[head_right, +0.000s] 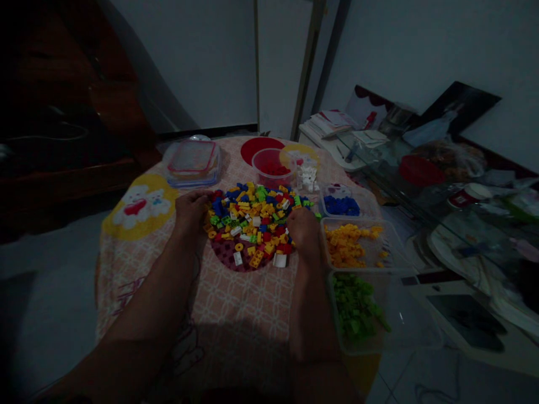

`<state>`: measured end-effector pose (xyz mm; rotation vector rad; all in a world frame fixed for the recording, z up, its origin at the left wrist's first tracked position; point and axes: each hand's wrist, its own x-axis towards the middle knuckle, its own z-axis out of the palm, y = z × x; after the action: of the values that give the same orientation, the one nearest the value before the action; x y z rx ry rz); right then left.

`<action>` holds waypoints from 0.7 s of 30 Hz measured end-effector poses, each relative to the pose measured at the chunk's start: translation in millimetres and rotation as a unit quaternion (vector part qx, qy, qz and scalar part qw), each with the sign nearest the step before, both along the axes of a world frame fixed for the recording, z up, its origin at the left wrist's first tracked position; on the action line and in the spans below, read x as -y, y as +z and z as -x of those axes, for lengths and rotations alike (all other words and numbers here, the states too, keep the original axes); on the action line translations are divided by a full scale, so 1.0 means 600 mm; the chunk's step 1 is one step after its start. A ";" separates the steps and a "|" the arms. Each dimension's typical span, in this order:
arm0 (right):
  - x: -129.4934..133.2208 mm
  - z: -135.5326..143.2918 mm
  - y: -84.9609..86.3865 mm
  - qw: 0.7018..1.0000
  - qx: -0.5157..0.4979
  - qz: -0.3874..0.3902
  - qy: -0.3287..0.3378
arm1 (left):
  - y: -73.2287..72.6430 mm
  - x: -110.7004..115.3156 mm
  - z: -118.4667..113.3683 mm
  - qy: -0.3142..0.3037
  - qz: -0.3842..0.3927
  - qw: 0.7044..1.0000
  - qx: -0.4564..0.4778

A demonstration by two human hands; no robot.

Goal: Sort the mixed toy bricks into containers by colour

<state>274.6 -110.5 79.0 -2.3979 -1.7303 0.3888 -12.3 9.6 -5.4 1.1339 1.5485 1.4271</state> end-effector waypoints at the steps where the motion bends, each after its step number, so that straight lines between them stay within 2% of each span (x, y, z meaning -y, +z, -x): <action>1: 0.000 0.001 0.001 1.000 0.007 0.015 -0.001 | -0.001 -0.001 0.000 0.001 0.001 1.000 0.000; 8: 0.002 0.005 0.002 0.998 0.031 0.056 -0.015 | 0.005 0.006 -0.002 -0.005 0.004 1.000 0.001; 14: 0.006 0.002 0.006 0.998 0.031 0.049 -0.007 | 0.003 0.005 -0.002 -0.003 0.003 1.000 0.002; 18: 0.006 -0.018 0.002 1.000 -0.015 -0.023 -0.008 | 0.001 0.004 -0.002 -0.002 0.003 1.000 0.010; 21: 0.002 -0.031 -0.008 0.981 -0.134 -0.116 -0.078 | 0.003 0.004 -0.001 -0.001 0.009 1.000 0.005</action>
<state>293.0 -111.7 74.0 -2.1814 -1.3817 0.4373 -11.4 7.0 -3.5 1.1154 1.5499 1.4124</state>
